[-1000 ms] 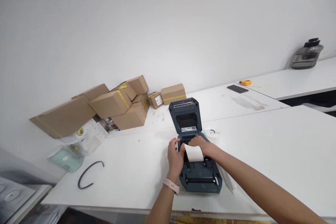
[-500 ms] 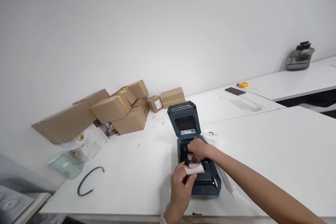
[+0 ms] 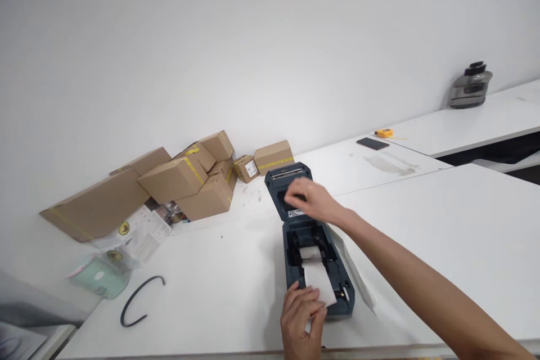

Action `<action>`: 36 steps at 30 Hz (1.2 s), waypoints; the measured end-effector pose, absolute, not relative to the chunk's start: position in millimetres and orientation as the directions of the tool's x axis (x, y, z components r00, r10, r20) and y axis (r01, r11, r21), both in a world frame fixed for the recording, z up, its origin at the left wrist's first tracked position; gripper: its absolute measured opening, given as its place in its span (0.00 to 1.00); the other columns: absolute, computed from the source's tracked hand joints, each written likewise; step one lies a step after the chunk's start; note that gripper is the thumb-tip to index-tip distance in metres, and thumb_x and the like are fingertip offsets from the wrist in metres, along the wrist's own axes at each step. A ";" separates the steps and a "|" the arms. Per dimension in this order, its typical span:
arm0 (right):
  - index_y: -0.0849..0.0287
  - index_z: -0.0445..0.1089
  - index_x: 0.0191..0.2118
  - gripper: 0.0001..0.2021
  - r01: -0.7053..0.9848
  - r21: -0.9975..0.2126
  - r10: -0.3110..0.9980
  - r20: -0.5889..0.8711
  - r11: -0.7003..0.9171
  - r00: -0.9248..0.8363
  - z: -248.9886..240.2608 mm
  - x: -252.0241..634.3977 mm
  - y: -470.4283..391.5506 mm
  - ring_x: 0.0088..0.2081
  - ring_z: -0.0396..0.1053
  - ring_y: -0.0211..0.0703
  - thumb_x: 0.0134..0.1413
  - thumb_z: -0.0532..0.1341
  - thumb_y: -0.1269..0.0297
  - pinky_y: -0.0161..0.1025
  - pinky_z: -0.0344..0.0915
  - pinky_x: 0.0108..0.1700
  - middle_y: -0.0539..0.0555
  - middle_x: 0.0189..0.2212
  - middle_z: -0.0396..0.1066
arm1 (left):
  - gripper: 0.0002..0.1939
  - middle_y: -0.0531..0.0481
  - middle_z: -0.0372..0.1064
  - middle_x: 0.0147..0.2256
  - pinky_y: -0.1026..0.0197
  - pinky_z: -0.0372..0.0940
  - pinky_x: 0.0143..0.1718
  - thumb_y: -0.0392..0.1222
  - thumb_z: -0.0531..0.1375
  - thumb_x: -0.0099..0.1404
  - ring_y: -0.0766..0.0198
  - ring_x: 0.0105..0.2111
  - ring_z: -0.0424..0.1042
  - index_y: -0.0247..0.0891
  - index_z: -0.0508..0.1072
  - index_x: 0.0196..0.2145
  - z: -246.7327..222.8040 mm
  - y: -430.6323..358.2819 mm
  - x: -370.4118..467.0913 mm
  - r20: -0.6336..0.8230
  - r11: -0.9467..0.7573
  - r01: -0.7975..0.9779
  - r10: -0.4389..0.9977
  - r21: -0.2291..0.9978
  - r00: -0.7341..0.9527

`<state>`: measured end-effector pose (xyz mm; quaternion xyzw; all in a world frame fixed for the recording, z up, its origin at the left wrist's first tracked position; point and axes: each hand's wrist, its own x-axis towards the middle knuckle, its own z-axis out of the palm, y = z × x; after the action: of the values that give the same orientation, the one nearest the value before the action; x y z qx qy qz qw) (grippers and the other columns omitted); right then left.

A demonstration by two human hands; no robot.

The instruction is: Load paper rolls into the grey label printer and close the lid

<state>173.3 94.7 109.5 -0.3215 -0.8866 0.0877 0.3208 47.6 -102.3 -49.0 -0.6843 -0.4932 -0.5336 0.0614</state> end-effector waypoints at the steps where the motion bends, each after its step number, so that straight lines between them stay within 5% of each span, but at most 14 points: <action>1: 0.56 0.73 0.49 0.18 0.527 -0.380 0.638 0.593 0.760 -0.491 117.7 173.3 101.4 0.54 0.67 0.49 0.70 0.48 0.57 0.46 0.62 0.57 0.58 0.51 0.74 | 0.10 0.52 0.80 0.32 0.49 0.74 0.47 0.29 0.57 0.63 0.60 0.36 0.79 0.44 0.74 0.32 -49.7 -102.8 47.5 0.799 -0.507 0.749 0.599 0.426 -0.049; 4: 0.57 0.65 0.60 0.21 0.546 -0.430 0.638 0.720 0.719 -0.272 131.9 166.2 123.8 0.61 0.60 0.55 0.69 0.47 0.57 0.57 0.57 0.61 0.62 0.62 0.64 | 0.10 0.51 0.80 0.33 0.49 0.74 0.47 0.29 0.56 0.64 0.59 0.37 0.80 0.44 0.73 0.32 -52.3 -104.8 46.7 0.821 -0.516 0.771 0.570 0.374 -0.017; 9: 0.58 0.71 0.56 0.22 0.545 -0.533 0.689 0.715 0.648 -0.120 135.1 151.9 147.2 0.62 0.56 0.62 0.69 0.47 0.55 0.62 0.55 0.60 0.62 0.63 0.63 | 0.09 0.52 0.81 0.36 0.48 0.73 0.50 0.30 0.56 0.65 0.59 0.40 0.80 0.44 0.71 0.33 -57.3 -108.1 45.0 0.820 -0.515 0.790 0.572 0.333 0.028; 14: 0.59 0.79 0.42 0.26 0.463 -0.645 0.784 0.579 0.608 -0.223 141.5 157.5 143.1 0.43 0.74 0.49 0.69 0.44 0.54 0.44 0.68 0.46 0.56 0.39 0.80 | 0.09 0.51 0.81 0.38 0.48 0.71 0.52 0.30 0.56 0.65 0.59 0.42 0.79 0.43 0.71 0.34 -58.0 -109.1 42.7 0.798 -0.504 0.800 0.600 0.325 0.054; 18: 0.56 0.78 0.43 0.22 0.416 -0.659 0.777 0.574 0.626 -0.259 134.4 169.4 106.3 0.44 0.75 0.46 0.68 0.46 0.58 0.41 0.69 0.46 0.52 0.43 0.79 | 0.08 0.48 0.80 0.38 0.49 0.72 0.51 0.31 0.55 0.66 0.58 0.42 0.78 0.42 0.72 0.34 -57.0 -110.4 42.2 0.836 -0.537 0.802 0.542 0.264 0.088; 20: 0.55 0.76 0.46 0.20 0.378 -0.616 0.719 0.638 0.691 -0.275 116.6 176.8 77.5 0.46 0.74 0.46 0.68 0.47 0.60 0.43 0.69 0.49 0.54 0.45 0.78 | 0.10 0.45 0.78 0.36 0.52 0.73 0.48 0.31 0.54 0.67 0.59 0.40 0.77 0.41 0.74 0.34 -59.7 -112.2 44.9 0.869 -0.528 0.819 0.488 0.226 0.075; 26: 0.52 0.67 0.60 0.23 0.324 -0.222 0.331 0.881 0.920 -0.338 20.1 200.2 -2.5 0.57 0.70 0.50 0.62 0.52 0.72 0.52 0.67 0.58 0.57 0.55 0.73 | 0.12 0.48 0.68 0.28 0.55 0.70 0.42 0.28 0.58 0.65 0.60 0.34 0.71 0.42 0.78 0.33 -78.5 -117.1 56.5 0.927 -0.392 0.896 0.372 0.208 -0.053; 29: 0.54 0.62 0.65 0.27 0.376 -0.121 0.285 0.863 0.919 -0.418 -17.4 208.3 -22.4 0.60 0.68 0.51 0.60 0.54 0.73 0.53 0.66 0.60 0.57 0.58 0.71 | 0.12 0.47 0.70 0.31 0.53 0.68 0.44 0.29 0.58 0.66 0.60 0.35 0.70 0.43 0.79 0.34 -84.0 -118.7 53.9 0.933 -0.377 0.912 0.358 0.163 -0.018; 36: 0.57 0.58 0.68 0.30 0.452 -0.049 0.302 0.806 0.891 -0.509 -43.4 216.9 -39.1 0.63 0.64 0.51 0.60 0.56 0.71 0.51 0.64 0.63 0.58 0.60 0.69 | 0.12 0.43 0.74 0.44 0.42 0.60 0.59 0.30 0.58 0.66 0.51 0.58 0.65 0.46 0.79 0.36 -85.2 -120.1 41.0 0.935 -0.364 0.930 0.346 0.053 0.083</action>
<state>216.9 -39.1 -43.4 -0.2181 -0.8647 -0.0839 0.4447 41.0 -120.1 -85.2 -0.6707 -0.4756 -0.4821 0.3027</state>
